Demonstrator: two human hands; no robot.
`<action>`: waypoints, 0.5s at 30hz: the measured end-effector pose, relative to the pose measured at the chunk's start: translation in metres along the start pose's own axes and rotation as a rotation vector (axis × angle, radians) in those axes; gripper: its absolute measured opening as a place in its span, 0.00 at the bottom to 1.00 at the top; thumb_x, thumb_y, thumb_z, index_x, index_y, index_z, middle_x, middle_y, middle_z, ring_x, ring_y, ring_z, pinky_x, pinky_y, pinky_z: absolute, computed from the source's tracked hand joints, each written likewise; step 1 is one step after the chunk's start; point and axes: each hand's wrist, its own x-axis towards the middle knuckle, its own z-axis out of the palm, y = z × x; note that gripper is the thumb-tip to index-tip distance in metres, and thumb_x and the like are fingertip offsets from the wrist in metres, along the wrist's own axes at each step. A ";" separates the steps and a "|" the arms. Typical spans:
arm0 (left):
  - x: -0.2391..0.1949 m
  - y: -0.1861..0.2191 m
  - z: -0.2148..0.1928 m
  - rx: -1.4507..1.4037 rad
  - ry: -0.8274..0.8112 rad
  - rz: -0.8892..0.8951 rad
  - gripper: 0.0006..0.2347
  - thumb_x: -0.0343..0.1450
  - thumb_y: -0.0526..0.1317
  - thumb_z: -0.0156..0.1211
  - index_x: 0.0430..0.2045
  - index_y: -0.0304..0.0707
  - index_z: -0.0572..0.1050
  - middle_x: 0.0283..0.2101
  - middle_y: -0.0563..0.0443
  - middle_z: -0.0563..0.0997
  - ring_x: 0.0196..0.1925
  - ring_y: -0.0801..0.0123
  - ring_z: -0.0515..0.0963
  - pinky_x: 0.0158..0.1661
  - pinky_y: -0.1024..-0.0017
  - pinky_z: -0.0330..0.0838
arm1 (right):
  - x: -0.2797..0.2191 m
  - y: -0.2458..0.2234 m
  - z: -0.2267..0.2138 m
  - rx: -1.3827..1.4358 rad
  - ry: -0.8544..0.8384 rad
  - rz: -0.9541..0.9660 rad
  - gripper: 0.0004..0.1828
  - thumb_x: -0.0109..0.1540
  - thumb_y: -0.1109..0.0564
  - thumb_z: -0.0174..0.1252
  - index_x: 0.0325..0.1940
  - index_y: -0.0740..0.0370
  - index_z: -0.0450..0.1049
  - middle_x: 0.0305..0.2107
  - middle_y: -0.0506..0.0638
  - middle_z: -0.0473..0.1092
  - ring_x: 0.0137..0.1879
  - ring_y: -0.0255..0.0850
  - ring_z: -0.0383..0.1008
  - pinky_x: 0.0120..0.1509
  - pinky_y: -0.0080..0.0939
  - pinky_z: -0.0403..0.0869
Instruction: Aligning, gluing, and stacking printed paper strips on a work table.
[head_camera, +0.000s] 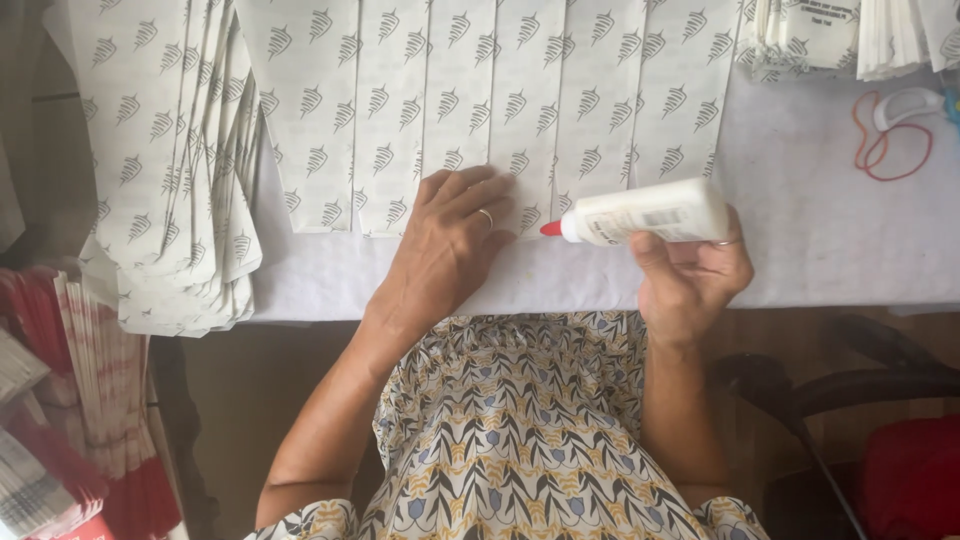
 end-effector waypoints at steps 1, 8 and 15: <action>-0.001 0.000 0.000 -0.010 -0.007 -0.008 0.09 0.61 0.35 0.75 0.32 0.33 0.84 0.44 0.44 0.85 0.57 0.55 0.78 0.59 0.59 0.65 | 0.000 -0.004 0.004 -0.035 -0.048 0.018 0.27 0.55 0.71 0.68 0.57 0.70 0.69 0.49 0.64 0.74 0.63 0.52 0.73 0.68 0.58 0.75; -0.003 -0.007 -0.003 -0.143 -0.045 -0.045 0.21 0.54 0.38 0.81 0.39 0.32 0.83 0.48 0.43 0.84 0.60 0.52 0.76 0.61 0.55 0.64 | -0.005 -0.010 0.033 -0.081 -0.223 0.065 0.23 0.58 0.72 0.64 0.56 0.70 0.69 0.50 0.67 0.74 0.59 0.56 0.75 0.65 0.62 0.75; -0.006 -0.009 0.001 -0.178 -0.002 -0.050 0.17 0.59 0.39 0.78 0.39 0.33 0.82 0.49 0.44 0.84 0.60 0.53 0.76 0.60 0.55 0.63 | -0.001 -0.016 0.034 0.012 -0.189 0.054 0.25 0.56 0.73 0.67 0.56 0.72 0.69 0.49 0.68 0.74 0.62 0.54 0.72 0.67 0.61 0.74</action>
